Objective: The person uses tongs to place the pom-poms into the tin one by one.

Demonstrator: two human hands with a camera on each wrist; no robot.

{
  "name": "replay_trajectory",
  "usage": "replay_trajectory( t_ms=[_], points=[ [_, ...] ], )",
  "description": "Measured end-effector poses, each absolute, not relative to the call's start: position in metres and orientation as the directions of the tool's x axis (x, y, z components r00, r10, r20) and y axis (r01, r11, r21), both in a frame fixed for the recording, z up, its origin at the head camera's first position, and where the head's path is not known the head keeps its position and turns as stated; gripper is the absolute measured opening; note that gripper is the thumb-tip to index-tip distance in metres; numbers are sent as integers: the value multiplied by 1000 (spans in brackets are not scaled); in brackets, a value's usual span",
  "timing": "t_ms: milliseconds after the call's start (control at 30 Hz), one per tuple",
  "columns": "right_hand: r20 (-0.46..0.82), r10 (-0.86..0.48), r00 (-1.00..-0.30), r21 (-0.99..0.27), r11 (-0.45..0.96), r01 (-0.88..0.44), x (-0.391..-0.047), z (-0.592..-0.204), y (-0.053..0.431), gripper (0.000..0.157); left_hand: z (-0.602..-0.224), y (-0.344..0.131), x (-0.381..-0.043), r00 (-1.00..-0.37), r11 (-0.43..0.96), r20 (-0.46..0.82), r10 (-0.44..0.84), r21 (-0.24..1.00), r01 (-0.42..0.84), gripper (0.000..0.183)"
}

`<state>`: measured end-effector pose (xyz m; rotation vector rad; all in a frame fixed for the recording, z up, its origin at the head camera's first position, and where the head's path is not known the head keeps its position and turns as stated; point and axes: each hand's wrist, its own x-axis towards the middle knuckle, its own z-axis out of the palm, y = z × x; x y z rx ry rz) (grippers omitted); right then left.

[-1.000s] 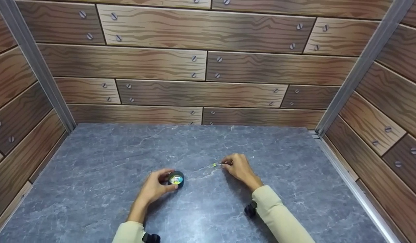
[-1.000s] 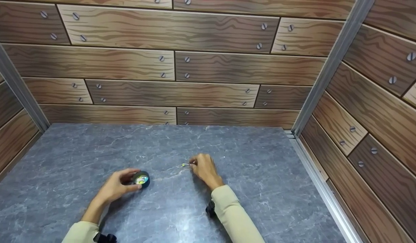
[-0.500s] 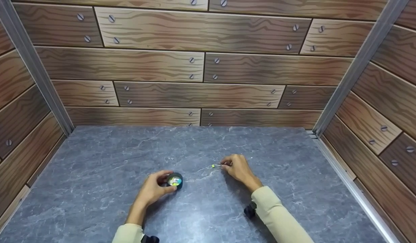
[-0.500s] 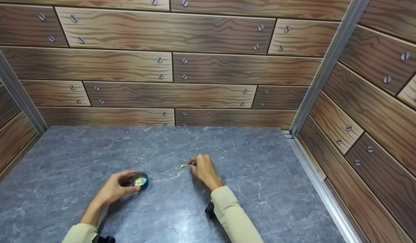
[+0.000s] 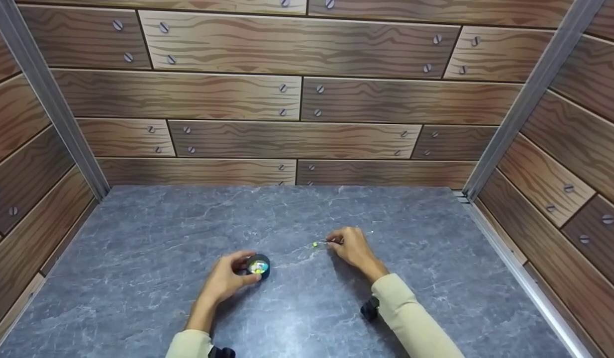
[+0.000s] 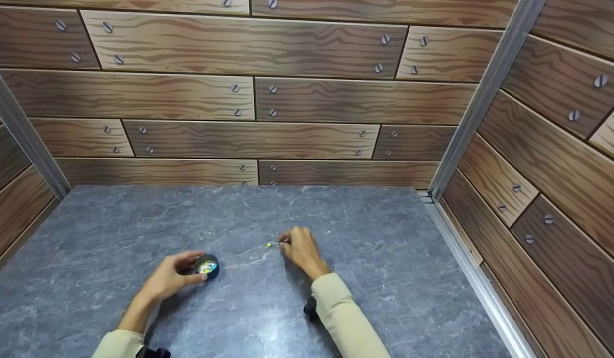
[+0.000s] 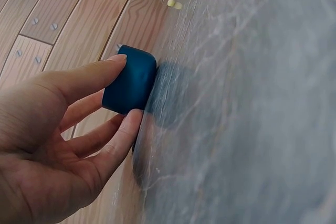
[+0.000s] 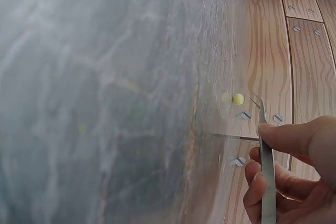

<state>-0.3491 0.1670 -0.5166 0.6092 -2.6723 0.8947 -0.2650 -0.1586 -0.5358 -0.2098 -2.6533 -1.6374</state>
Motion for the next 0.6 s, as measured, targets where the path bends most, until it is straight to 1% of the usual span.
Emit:
replay_trajectory(
  t_ms=[367,600],
  points=[
    [337,-282,-898,-521,739,-427,-351,-519,167,11,-536,-159,-265,-989,424,93,115,896,134,55],
    [346,-283,-895,-526,731,-435,-351,-521,166,9,-537,-159,-266,-993,432,68,102,896,105,55]
  ],
)
